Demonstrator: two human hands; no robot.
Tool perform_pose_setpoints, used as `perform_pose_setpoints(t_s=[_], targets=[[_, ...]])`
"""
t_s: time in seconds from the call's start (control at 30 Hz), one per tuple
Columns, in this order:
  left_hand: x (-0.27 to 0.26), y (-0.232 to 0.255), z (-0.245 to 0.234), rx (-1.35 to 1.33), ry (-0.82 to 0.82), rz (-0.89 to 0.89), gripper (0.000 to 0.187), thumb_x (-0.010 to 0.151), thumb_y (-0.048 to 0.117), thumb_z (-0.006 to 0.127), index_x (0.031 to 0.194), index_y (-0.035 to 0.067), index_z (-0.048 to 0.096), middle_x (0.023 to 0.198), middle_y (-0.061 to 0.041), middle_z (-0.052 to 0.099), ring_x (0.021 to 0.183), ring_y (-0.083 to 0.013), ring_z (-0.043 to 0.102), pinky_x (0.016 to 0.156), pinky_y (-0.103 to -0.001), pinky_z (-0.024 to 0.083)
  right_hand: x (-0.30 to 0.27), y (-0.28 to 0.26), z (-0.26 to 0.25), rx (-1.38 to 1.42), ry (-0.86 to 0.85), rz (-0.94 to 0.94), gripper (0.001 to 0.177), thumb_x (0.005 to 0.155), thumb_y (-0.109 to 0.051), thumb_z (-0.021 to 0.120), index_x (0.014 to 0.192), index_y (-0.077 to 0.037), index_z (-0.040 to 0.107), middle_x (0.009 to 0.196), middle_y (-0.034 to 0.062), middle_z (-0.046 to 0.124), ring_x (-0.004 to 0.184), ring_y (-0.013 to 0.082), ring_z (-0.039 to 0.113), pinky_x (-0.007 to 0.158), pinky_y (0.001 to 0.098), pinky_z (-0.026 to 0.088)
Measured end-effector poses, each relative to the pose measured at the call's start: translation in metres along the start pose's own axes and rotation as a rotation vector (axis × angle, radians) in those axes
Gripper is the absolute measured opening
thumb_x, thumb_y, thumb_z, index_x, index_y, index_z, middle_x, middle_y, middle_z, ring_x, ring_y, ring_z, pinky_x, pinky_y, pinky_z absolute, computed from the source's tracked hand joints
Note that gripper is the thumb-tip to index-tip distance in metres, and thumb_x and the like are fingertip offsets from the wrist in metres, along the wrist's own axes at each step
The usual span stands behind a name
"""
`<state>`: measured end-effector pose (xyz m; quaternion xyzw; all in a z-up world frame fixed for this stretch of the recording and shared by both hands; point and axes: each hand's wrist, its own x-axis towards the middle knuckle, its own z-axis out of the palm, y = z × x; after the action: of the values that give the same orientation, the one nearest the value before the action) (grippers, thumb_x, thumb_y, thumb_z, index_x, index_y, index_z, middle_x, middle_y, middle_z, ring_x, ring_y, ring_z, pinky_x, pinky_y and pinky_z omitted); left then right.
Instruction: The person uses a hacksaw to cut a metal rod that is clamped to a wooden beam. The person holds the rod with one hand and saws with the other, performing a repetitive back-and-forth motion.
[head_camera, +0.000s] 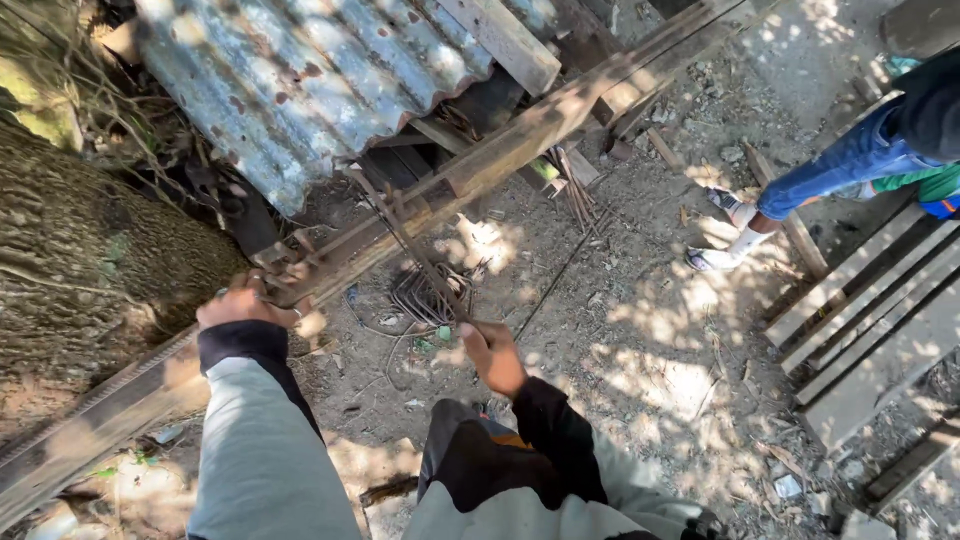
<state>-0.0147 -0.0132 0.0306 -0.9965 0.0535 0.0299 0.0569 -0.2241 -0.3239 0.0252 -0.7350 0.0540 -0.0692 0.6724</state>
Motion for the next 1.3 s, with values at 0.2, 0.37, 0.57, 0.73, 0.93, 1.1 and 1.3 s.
perform_pose_setpoints(t_s=[0.2, 0.37, 0.57, 0.73, 0.93, 1.1, 1.3], targets=[[-0.001, -0.006, 0.012, -0.027, 0.103, 0.005, 0.068, 0.065, 0.076, 0.063, 0.113, 0.028, 0.072, 0.114, 0.004, 0.073, 0.093, -0.0291, 0.077, 0.083, -0.041, 0.059, -0.034, 0.012, -0.022, 0.019, 0.054, -0.065, 0.055, 0.109, -0.02, 0.053, 0.054, -0.013, 0.049, 0.046, 0.0003, 0.04, 0.049, 0.0103, 0.028, 0.05, 0.0332, 0.035], [0.001, -0.007, 0.021, -0.034, 0.153, 0.021, 0.086, 0.063, 0.088, 0.061, 0.121, 0.026, 0.073, 0.114, 0.002, 0.073, 0.091, -0.0297, 0.076, 0.082, -0.042, 0.058, 0.022, 0.043, -0.002, -0.039, 0.162, -0.152, 0.06, 0.109, -0.017, 0.055, 0.051, -0.018, 0.041, 0.046, -0.0015, 0.04, 0.05, 0.0103, 0.031, 0.05, 0.0306, 0.031], [0.01, -0.013, 0.03, -0.067, 0.082, -0.002, 0.079, 0.062, 0.086, 0.058, 0.115, 0.03, 0.072, 0.114, 0.005, 0.072, 0.092, -0.0315, 0.077, 0.079, -0.047, 0.057, 0.114, -0.019, 0.037, -0.013, -0.018, -0.031, 0.068, 0.118, -0.041, 0.036, 0.052, -0.024, 0.039, 0.045, -0.0064, 0.026, 0.043, 0.0075, 0.014, 0.048, 0.0321, 0.026], [0.003, -0.013, 0.024, -0.009, 0.067, 0.014, 0.075, 0.062, 0.084, 0.059, 0.114, 0.031, 0.073, 0.12, 0.008, 0.072, 0.094, -0.0281, 0.077, 0.079, -0.043, 0.058, 0.065, -0.022, 0.024, -0.036, -0.013, -0.044, 0.066, 0.116, -0.045, 0.04, 0.054, -0.023, 0.036, 0.044, -0.0056, 0.025, 0.043, 0.0067, 0.015, 0.047, 0.032, 0.025], [0.0, -0.006, 0.01, 0.012, 0.079, 0.011, 0.074, 0.062, 0.083, 0.063, 0.113, 0.031, 0.074, 0.118, 0.007, 0.073, 0.095, -0.0277, 0.077, 0.08, -0.041, 0.059, -0.037, 0.044, -0.03, -0.146, 0.034, 0.02, 0.067, 0.113, -0.04, 0.042, 0.05, -0.019, 0.039, 0.043, -0.0018, 0.031, 0.044, 0.0085, 0.024, 0.048, 0.0309, 0.029], [0.008, -0.008, 0.021, -0.008, 0.036, 0.016, 0.083, 0.062, 0.085, 0.06, 0.122, 0.029, 0.071, 0.123, 0.005, 0.071, 0.098, -0.0299, 0.077, 0.085, -0.042, 0.06, -0.053, 0.009, -0.04, -0.035, 0.07, 0.04, 0.063, 0.111, -0.026, 0.044, 0.049, -0.019, 0.04, 0.046, -0.0037, 0.035, 0.048, 0.0093, 0.027, 0.05, 0.0274, 0.032], [0.002, -0.02, 0.033, -0.001, -0.018, -0.003, 0.083, 0.06, 0.076, 0.065, 0.131, 0.033, 0.066, 0.131, 0.007, 0.067, 0.099, -0.0324, 0.076, 0.088, -0.045, 0.059, 0.069, 0.059, 0.014, 0.55, -0.218, -0.052, 0.072, 0.12, -0.042, 0.033, 0.052, -0.023, 0.023, 0.04, -0.0012, 0.027, 0.047, 0.0048, 0.017, 0.052, 0.0381, 0.03]])
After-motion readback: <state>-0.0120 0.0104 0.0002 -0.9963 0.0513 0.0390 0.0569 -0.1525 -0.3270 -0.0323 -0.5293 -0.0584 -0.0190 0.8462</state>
